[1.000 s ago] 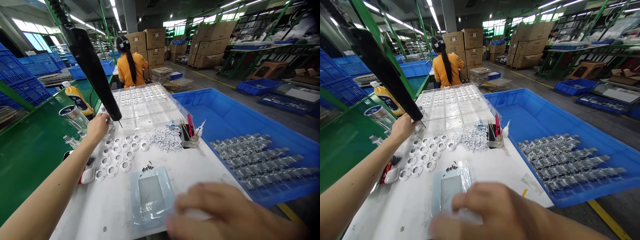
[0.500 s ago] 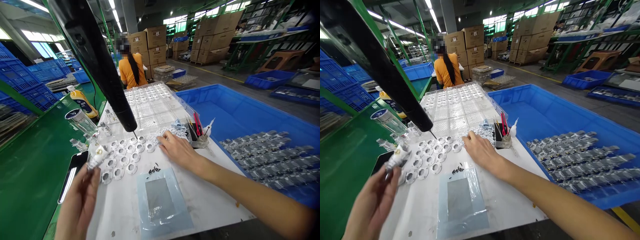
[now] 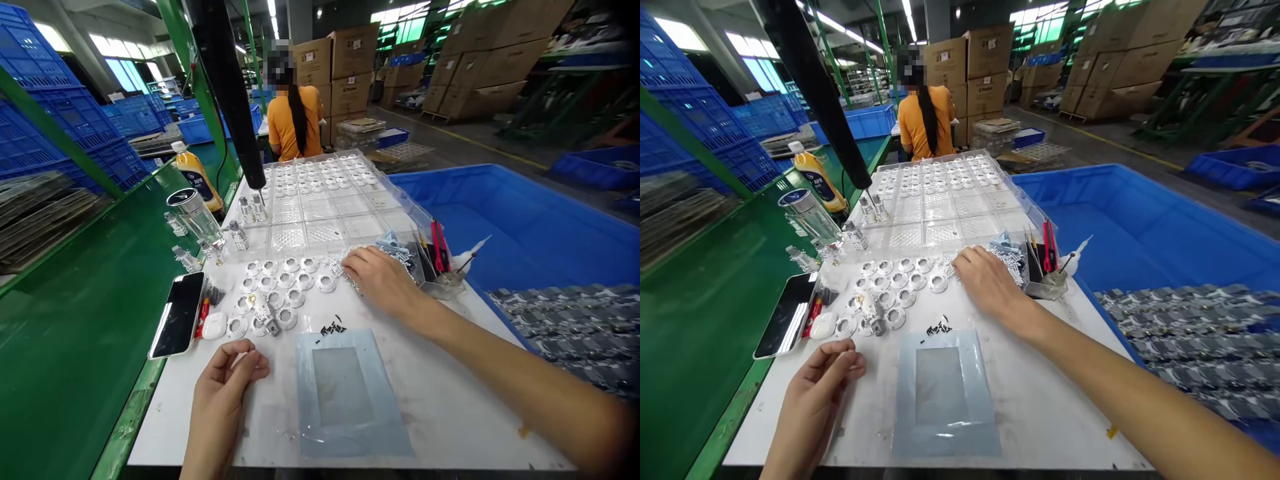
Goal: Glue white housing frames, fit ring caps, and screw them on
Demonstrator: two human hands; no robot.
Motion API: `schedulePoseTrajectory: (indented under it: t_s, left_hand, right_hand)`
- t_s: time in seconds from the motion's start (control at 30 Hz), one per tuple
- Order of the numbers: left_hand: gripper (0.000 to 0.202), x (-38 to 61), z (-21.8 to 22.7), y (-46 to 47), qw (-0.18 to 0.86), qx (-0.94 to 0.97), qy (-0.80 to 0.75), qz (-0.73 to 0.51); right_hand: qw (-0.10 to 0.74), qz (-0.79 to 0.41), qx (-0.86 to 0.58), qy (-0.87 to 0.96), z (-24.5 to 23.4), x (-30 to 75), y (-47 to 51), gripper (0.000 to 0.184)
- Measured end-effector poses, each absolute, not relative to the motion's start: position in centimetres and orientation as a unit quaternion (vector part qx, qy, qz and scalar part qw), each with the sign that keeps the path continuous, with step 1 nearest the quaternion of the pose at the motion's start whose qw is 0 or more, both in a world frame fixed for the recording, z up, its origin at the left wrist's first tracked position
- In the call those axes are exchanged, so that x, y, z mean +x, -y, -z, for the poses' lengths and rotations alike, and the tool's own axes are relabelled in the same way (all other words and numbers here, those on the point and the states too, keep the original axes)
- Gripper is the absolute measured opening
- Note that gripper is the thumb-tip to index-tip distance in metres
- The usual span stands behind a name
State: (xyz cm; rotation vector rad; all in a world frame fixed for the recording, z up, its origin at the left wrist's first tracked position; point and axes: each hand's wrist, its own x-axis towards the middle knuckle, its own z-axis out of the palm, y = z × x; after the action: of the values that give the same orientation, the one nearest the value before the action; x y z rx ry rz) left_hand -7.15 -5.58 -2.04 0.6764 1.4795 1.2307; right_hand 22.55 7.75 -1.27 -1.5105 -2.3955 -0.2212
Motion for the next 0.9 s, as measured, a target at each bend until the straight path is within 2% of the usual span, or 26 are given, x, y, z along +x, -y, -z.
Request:
schedulePoseTrajectory:
  t_s: [0.1, 0.13, 0.2, 0.3, 0.4, 0.47, 0.53, 0.63, 0.73, 0.9]
  left_hand:
    - [0.044, -8.0, 1.3, 3.7, 0.353, 0.491, -0.660, -0.446]
    - [0.054, -8.2, 1.0, 2.9, 0.273, 0.567, -0.651, -0.424]
    - [0.079, -8.3, 0.6, 1.2, 0.194, 0.675, -0.630, -0.331]
    - [0.103, -8.0, 0.7, -0.5, 0.189, 0.726, -0.620, -0.230]
    - [0.095, -7.2, 0.7, -0.8, 0.198, 0.710, -0.627, -0.252]
    - [0.088, -6.5, 0.2, -0.2, 0.220, 0.670, -0.627, -0.331]
    - [0.088, -5.9, -0.4, 0.8, 0.287, 0.576, -0.619, -0.450]
    - [0.078, -5.0, -1.0, 2.1, 0.537, 0.322, -0.535, -0.568]
    - [0.071, -3.8, -0.7, 3.1, 0.708, 0.157, -0.440, -0.530]
    - [0.078, -1.8, 0.1, 4.3, 0.734, 0.144, -0.460, -0.478]
  right_hand:
    - [0.173, 0.061, -0.526, 0.830, 1.3, 23.1, -8.0, 0.019]
    - [0.179, 0.055, -0.526, 0.830, 1.3, 23.2, -8.1, 0.018]
    - [0.194, 0.040, -0.522, 0.830, 1.2, 23.4, -8.3, 0.017]
    - [0.240, 0.020, -0.522, 0.818, 0.5, 23.8, -7.9, 0.018]
    - [0.300, -0.004, -0.523, 0.798, -0.5, 24.4, -5.7, 0.025]
    - [0.316, -0.034, -0.519, 0.794, -0.7, 25.1, -3.2, 0.026]
    - [0.307, -0.105, -0.527, 0.786, -0.4, 25.7, -0.4, 0.025]
    - [0.279, -0.233, -0.560, 0.745, 1.1, 26.5, 3.0, 0.025]
    - [0.262, -0.273, -0.578, 0.723, 2.6, 27.1, 4.8, 0.026]
    - [0.236, -0.288, -0.581, 0.724, 3.1, 28.2, 6.1, 0.032]
